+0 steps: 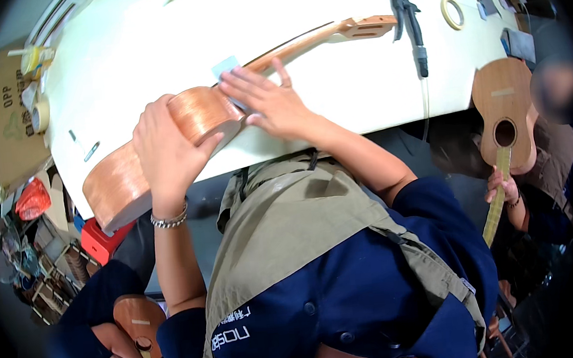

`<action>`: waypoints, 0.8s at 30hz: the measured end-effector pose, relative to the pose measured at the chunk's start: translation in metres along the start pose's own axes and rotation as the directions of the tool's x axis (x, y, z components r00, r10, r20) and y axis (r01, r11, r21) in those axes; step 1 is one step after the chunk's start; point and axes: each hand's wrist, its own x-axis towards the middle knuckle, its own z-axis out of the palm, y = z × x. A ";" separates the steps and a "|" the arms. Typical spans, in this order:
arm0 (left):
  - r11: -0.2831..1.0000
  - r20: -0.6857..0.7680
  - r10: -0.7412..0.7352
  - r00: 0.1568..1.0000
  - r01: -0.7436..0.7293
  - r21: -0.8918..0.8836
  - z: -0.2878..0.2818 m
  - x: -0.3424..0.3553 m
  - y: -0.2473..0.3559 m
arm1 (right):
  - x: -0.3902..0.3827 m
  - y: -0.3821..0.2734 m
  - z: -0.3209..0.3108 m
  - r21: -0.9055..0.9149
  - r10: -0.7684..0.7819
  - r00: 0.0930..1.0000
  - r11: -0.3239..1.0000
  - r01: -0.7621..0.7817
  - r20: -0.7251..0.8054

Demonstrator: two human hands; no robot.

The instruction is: The person takes a ukulele from a rack and uses a sanding block to smooth the front, back, sides, and neck. They kemudian use a blow gun to clean off dust before returning the instrument to a hanging rack.

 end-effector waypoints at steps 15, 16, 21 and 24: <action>0.959 0.250 0.060 0.966 0.014 -0.282 0.001 0.060 -0.040 | -0.026 0.104 -0.010 -0.291 0.343 0.926 0.880 -0.376 -0.160; 0.957 0.266 0.047 0.963 0.032 -0.288 -0.003 0.059 -0.039 | -0.033 0.116 -0.009 -0.322 0.338 0.885 0.839 -0.437 -0.320; 0.984 0.116 0.139 0.983 -0.124 -0.124 0.001 0.036 -0.023 | -0.012 0.061 -0.008 -0.157 0.218 0.950 0.954 -0.256 -0.224; 0.989 0.014 0.145 0.989 -0.145 -0.022 0.000 0.003 -0.009 | -0.032 0.117 -0.055 -0.449 0.378 0.865 0.743 -0.496 -0.331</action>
